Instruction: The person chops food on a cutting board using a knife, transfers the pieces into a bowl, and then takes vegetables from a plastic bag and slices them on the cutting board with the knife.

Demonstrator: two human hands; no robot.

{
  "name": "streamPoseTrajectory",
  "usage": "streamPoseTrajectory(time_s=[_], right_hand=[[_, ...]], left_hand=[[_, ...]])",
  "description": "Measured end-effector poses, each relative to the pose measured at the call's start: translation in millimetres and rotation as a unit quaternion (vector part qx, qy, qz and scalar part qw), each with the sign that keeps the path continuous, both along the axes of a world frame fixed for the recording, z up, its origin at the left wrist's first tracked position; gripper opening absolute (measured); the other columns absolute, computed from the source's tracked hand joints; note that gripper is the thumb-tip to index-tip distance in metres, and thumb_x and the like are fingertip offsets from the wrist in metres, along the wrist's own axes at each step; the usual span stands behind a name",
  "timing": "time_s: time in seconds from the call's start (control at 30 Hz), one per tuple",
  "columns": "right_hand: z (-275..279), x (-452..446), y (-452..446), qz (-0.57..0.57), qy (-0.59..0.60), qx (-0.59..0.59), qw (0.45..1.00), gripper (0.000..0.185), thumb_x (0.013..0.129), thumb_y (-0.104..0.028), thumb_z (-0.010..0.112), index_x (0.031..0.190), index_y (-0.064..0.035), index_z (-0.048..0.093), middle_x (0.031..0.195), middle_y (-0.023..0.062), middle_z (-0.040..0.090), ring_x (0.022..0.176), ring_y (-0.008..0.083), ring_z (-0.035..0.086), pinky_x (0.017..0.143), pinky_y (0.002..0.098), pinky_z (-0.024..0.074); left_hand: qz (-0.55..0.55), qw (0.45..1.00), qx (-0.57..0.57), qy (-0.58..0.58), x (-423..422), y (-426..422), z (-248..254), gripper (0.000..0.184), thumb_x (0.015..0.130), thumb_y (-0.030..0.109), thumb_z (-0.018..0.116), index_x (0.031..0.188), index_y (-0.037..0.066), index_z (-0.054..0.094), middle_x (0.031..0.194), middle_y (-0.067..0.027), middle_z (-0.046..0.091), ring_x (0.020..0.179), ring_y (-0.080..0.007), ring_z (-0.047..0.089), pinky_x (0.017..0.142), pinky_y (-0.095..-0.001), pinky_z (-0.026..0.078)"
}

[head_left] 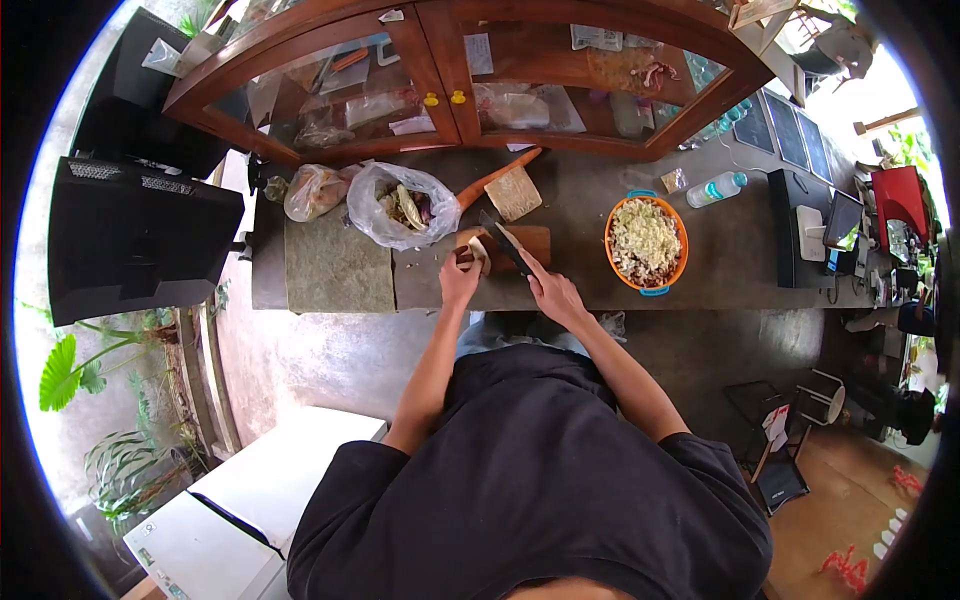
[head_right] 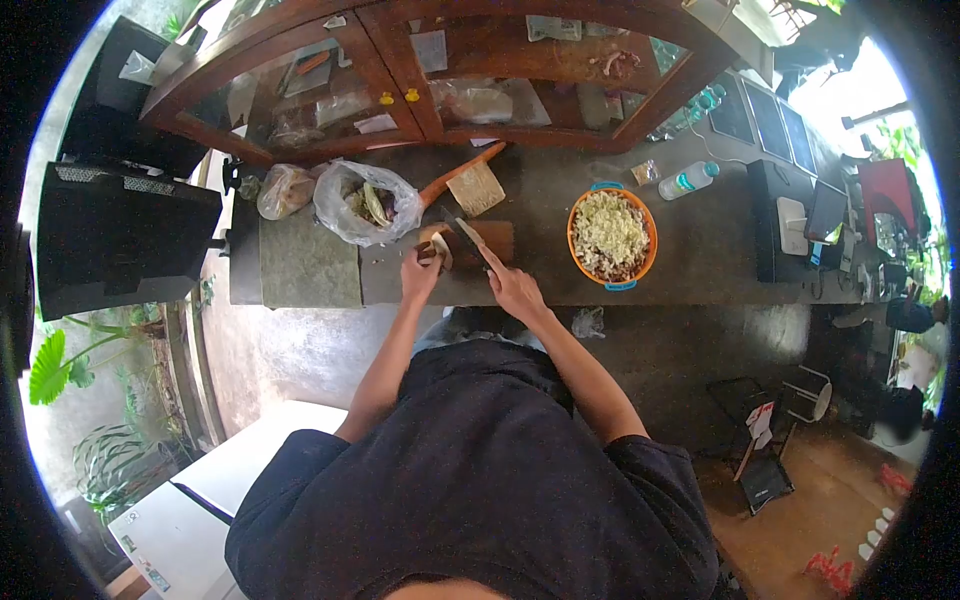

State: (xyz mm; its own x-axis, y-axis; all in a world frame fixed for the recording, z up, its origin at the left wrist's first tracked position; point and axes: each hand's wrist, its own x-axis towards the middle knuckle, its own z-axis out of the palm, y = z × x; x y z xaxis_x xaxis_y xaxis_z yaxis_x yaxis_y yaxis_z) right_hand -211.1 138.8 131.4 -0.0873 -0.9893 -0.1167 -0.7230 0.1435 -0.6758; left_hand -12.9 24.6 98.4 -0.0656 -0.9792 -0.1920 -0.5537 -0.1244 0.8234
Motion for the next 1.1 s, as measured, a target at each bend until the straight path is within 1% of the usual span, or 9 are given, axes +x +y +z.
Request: streamPoseTrajectory(time_s=[0.33, 0.5, 0.6, 0.77, 0.87, 0.9, 1.0, 1.03, 1.1], right_hand=[[13.0, 3.9, -4.2, -0.009, -0.009, -0.01, 1.0, 0.062, 0.098, -0.018, 0.051, 0.154, -0.0279, 0.027, 0.084, 0.0242, 0.068, 0.072, 0.0448, 0.065, 0.067, 0.056, 0.0515], [17.4, 5.5, -8.0, -0.026, -0.008, 0.001, 1.0, 0.063, 0.096, -0.016, 0.053, 0.153, -0.0276, 0.029, 0.084, 0.0251, 0.067, 0.075, 0.0459, 0.064, 0.068, 0.0562, 0.0513], [16.2, 6.8, -8.2, -0.022, -0.006, -0.011, 1.0, 0.064, 0.096, -0.016, 0.053, 0.153, -0.0279, 0.029, 0.083, 0.0252, 0.067, 0.075, 0.0458, 0.065, 0.068, 0.0558, 0.0517], [19.1, 10.1, -10.0, -0.023, -0.01, -0.021, 0.999, 0.064, 0.096, -0.018, 0.053, 0.154, -0.0283, 0.028, 0.083, 0.025, 0.067, 0.075, 0.0454, 0.065, 0.069, 0.0552, 0.0524], [15.1, 10.6, -11.5, -0.01, 0.012, -0.023, 1.0, 0.062, 0.098, -0.018, 0.05, 0.154, -0.026, 0.027, 0.094, 0.022, 0.07, 0.074, 0.0439, 0.066, 0.067, 0.0546, 0.0542], [10.3, 11.7, -12.6, -0.021, 0.001, -0.026, 0.999, 0.063, 0.096, -0.017, 0.053, 0.153, -0.0277, 0.029, 0.083, 0.0249, 0.067, 0.074, 0.045, 0.065, 0.069, 0.0553, 0.0525], [14.1, 15.7, -13.0, -0.015, -0.004, -0.05, 0.999, 0.063, 0.096, -0.017, 0.053, 0.153, -0.0274, 0.029, 0.083, 0.0245, 0.068, 0.075, 0.044, 0.066, 0.069, 0.0553, 0.0528], [13.8, 16.2, -13.8, -0.011, 0.004, -0.037, 0.999, 0.063, 0.095, -0.017, 0.053, 0.153, -0.0276, 0.029, 0.091, 0.0237, 0.069, 0.075, 0.0434, 0.066, 0.069, 0.0553, 0.0532], [5.7, 17.2, -14.8, 0.0, 0.011, -0.039, 0.999, 0.063, 0.096, -0.018, 0.052, 0.153, -0.0264, 0.028, 0.097, 0.0242, 0.068, 0.076, 0.0446, 0.066, 0.068, 0.0562, 0.0533]], left_hand=[[-0.087, 0.991, -0.103, -0.02, -3.5, 0.1, -18.7, 0.078, 0.061, 0.018, 0.089, 0.13, 0.002, 0.055, 0.108, -0.0198, 0.069, 0.098, -0.0353, 0.068, 0.085, -0.0409, 0.054], [-0.072, 0.991, 0.089, 0.073, -9.0, -4.7, -4.7, 0.088, 0.061, 0.017, 0.089, 0.139, 0.003, 0.049, 0.112, -0.0194, 0.069, 0.103, -0.0321, 0.068, 0.088, -0.0405, 0.055], [-0.127, 0.99, 0.015, 0.06, -8.0, -5.7, -10.7, 0.092, 0.059, 0.016, 0.09, 0.14, 0.005, 0.048, 0.114, -0.0177, 0.069, 0.105, -0.031, 0.068, 0.09, -0.0399, 0.055], [-0.119, 0.989, 0.037, 0.076, -7.5, -6.4, -30.1, 0.094, 0.057, 0.012, 0.089, 0.139, 0.007, 0.044, 0.112, -0.016, 0.069, 0.104, -0.0306, 0.068, 0.088, -0.0407, 0.056], [-0.131, 0.99, -0.027, 0.038, -13.4, 0.0, -8.0, 0.078, 0.068, 0.001, 0.083, 0.135, 0.012, 0.045, 0.117, -0.0137, 0.065, 0.103, -0.028, 0.066, 0.081, -0.0412, 0.059], [-0.117, 0.989, -0.011, 0.084, -15.5, 0.1, -12.2, 0.066, 0.076, 0.007, 0.078, 0.134, 0.012, 0.046, 0.117, -0.0138, 0.064, 0.102, -0.0287, 0.066, 0.081, -0.0427, 0.058], [-0.052, 0.969, 0.105, 0.218, -17.0, -14.5, -52.9, 0.038, 0.097, 0.027, 0.054, 0.131, 0.011, 0.049, 0.117, -0.0149, 0.061, 0.101, -0.028, 0.064, 0.084, -0.0429, 0.058], [-0.056, 0.962, 0.096, 0.251, -14.3, -19.2, -88.3, 0.061, 0.079, 0.02, 0.071, 0.132, 0.005, 0.045, 0.115, -0.0165, 0.063, 0.101, -0.0289, 0.066, 0.083, -0.0399, 0.057], [-0.022, 0.929, 0.135, 0.345, -16.5, -16.2, -75.6, 0.076, 0.069, 0.016, 0.082, 0.132, 0.001, 0.043, 0.115, -0.0181, 0.063, 0.1, -0.0299, 0.067, 0.081, -0.0387, 0.057]])
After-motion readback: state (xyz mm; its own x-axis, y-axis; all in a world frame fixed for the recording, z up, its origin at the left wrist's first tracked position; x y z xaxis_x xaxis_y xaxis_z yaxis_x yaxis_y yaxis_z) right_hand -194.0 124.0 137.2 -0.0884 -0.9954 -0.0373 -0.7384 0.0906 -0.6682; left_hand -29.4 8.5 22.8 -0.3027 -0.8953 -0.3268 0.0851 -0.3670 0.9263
